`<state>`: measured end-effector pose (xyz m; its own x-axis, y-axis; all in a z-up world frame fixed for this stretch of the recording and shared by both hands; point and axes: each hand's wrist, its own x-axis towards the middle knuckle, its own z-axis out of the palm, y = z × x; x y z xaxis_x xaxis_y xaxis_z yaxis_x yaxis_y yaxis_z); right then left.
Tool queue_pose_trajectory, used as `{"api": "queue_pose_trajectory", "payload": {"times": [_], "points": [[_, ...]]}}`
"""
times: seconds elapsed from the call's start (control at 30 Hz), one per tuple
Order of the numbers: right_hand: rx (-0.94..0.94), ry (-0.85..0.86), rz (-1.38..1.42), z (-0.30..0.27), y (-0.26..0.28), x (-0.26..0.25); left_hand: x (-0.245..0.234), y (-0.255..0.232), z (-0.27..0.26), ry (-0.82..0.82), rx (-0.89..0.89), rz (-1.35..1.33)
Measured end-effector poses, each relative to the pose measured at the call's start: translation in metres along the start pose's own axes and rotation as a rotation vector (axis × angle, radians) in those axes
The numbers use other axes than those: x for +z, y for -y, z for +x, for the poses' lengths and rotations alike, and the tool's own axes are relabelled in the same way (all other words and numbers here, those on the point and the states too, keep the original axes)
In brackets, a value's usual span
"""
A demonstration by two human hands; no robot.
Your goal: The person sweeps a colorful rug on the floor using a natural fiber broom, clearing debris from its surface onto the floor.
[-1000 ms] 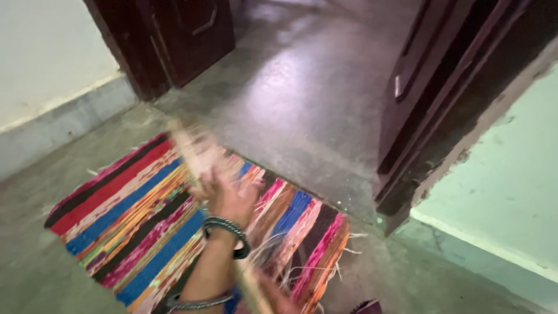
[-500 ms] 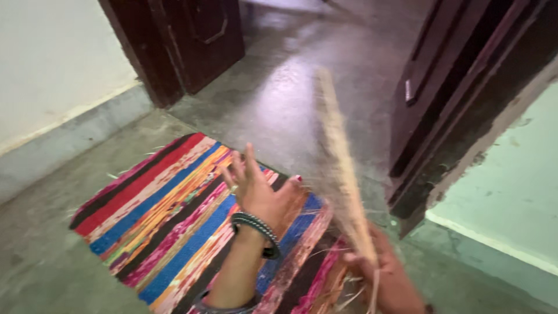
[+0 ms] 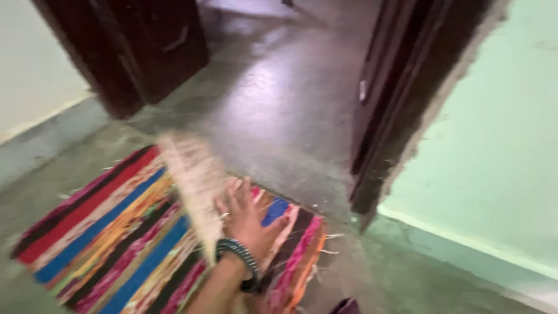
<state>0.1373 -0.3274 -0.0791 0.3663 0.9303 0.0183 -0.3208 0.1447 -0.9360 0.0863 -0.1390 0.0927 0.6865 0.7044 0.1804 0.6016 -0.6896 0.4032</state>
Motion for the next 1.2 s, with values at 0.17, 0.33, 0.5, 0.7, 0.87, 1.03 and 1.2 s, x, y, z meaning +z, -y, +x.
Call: {"api": "queue_pose_trajectory", "payload": {"times": [0.17,0.33,0.5,0.7,0.87,1.03,1.2], "points": [[0.037,0.031,0.068,-0.009,0.019,0.012,-0.028,-0.015,-0.004,0.032,-0.118,0.037],[-0.105,-0.178,-0.038,0.014,0.055,0.039,-0.039,-0.005,0.001,0.016,-0.108,0.137],[0.244,-0.599,-0.340,0.024,0.116,0.012,-0.030,0.004,-0.004,0.139,-0.181,-0.024],[0.016,-0.350,-0.159,0.023,0.019,-0.005,-0.016,0.016,-0.001,0.102,-0.142,0.036],[-0.033,-0.037,0.004,0.014,-0.041,0.054,-0.025,0.003,-0.004,0.185,-0.195,-0.039],[0.029,0.055,0.161,0.012,-0.005,0.084,-0.042,-0.008,-0.007,0.199,-0.199,-0.003],[-0.045,-0.238,0.097,0.024,0.058,0.074,-0.054,0.019,-0.004,0.019,-0.184,0.012]]}}
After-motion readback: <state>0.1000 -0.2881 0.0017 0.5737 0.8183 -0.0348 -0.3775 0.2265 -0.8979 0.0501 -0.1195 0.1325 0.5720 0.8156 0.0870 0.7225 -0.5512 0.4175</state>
